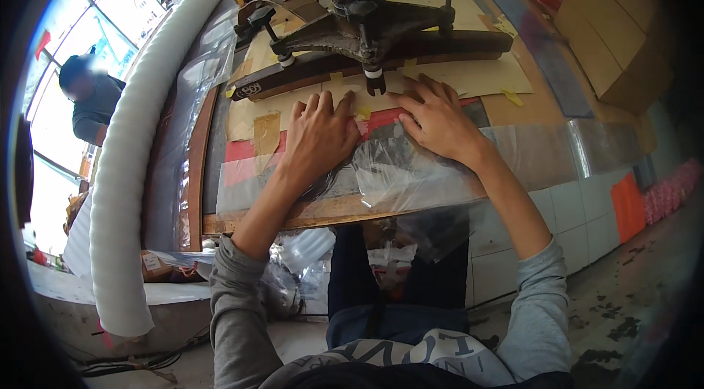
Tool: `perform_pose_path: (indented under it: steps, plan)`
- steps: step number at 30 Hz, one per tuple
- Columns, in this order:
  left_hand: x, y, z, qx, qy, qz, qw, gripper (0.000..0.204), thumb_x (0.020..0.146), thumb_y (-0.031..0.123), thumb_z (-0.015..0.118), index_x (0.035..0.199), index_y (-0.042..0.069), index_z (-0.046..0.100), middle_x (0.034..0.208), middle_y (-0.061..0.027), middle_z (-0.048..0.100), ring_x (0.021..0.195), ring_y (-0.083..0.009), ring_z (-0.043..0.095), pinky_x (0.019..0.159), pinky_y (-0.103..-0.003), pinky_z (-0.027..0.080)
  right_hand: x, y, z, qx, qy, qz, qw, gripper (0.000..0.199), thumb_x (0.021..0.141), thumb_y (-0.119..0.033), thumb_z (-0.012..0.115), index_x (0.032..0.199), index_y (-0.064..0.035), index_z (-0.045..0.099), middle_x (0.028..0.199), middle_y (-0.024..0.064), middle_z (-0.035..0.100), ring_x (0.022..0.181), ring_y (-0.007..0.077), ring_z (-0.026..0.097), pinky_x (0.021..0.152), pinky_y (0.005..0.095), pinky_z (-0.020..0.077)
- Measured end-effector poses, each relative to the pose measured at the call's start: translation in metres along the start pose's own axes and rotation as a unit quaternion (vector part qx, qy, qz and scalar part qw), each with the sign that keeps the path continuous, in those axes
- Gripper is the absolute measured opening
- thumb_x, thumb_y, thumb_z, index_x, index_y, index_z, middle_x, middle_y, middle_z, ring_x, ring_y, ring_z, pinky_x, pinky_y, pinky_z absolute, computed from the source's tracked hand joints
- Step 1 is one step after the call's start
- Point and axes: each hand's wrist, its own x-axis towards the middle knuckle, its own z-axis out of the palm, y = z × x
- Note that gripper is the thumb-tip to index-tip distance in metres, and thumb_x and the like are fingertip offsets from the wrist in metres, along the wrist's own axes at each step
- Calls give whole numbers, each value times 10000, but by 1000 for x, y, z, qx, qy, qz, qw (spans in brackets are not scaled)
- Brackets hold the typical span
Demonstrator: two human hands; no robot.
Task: The person aligns layers of clear plastic film and a red strip on a workbench and uses a foot-pedal operated vertical heat-sealing press to seal them together.
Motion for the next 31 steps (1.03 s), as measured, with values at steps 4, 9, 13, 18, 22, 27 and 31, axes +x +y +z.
perform_pose_path:
  steps: [4, 9, 13, 18, 22, 27, 31]
  plan:
    - [0, 1, 2, 0, -2, -5, 1000, 435, 793, 248, 515, 1162, 20, 554, 873, -156, 562, 859, -285, 554, 758, -412, 409, -1, 0, -1, 2, 6, -2, 1000, 393, 867, -222, 522, 1258, -190, 531, 1327, 119, 444, 1258, 355, 360, 1051, 476, 266]
    - [0, 1, 1, -2, -8, -19, 1000, 469, 786, 248, 510, 1193, 16, 532, 852, -166, 574, 838, -287, 565, 751, -410, 404, -1, -2, -1, -5, 7, -3, 1000, 392, 874, -223, 514, 1264, -192, 528, 1321, 126, 450, 1254, 356, 363, 1052, 474, 268]
    - [0, 2, -2, 6, -30, -26, 999, 501, 763, 257, 522, 1187, -9, 531, 866, -191, 590, 842, -287, 570, 761, -404, 395, -1, -2, -1, -11, 7, -6, 1000, 393, 876, -226, 511, 1267, -185, 526, 1301, 136, 468, 1245, 358, 372, 1050, 468, 275]
    - [0, 3, -2, 12, -33, -27, 999, 492, 773, 245, 509, 1203, 10, 530, 850, -192, 588, 834, -298, 565, 763, -415, 386, -2, -1, 0, -19, 21, -9, 1000, 392, 876, -225, 511, 1265, -182, 529, 1290, 132, 481, 1235, 357, 384, 1044, 462, 286]
    - [-2, 3, -3, 20, -30, -30, 999, 495, 778, 251, 510, 1206, 3, 528, 866, -201, 584, 846, -309, 554, 767, -427, 377, -1, -4, 0, -27, 21, -10, 999, 395, 873, -216, 510, 1265, -183, 529, 1283, 126, 492, 1232, 358, 390, 1041, 457, 293]
    - [2, 6, 1, 15, -45, -37, 998, 502, 781, 254, 516, 1211, -5, 525, 880, -207, 583, 859, -314, 552, 772, -432, 373, -4, -2, 1, -35, 20, 2, 999, 397, 866, -210, 517, 1261, -184, 533, 1269, 128, 504, 1228, 360, 397, 1041, 470, 290]
    - [5, 3, 2, 15, -51, -48, 997, 522, 781, 255, 519, 1234, -5, 512, 913, -218, 586, 887, -325, 554, 793, -422, 372, 0, -2, 3, -23, 19, 16, 999, 403, 859, -204, 527, 1261, -181, 534, 1301, 128, 487, 1236, 360, 393, 1043, 504, 275]
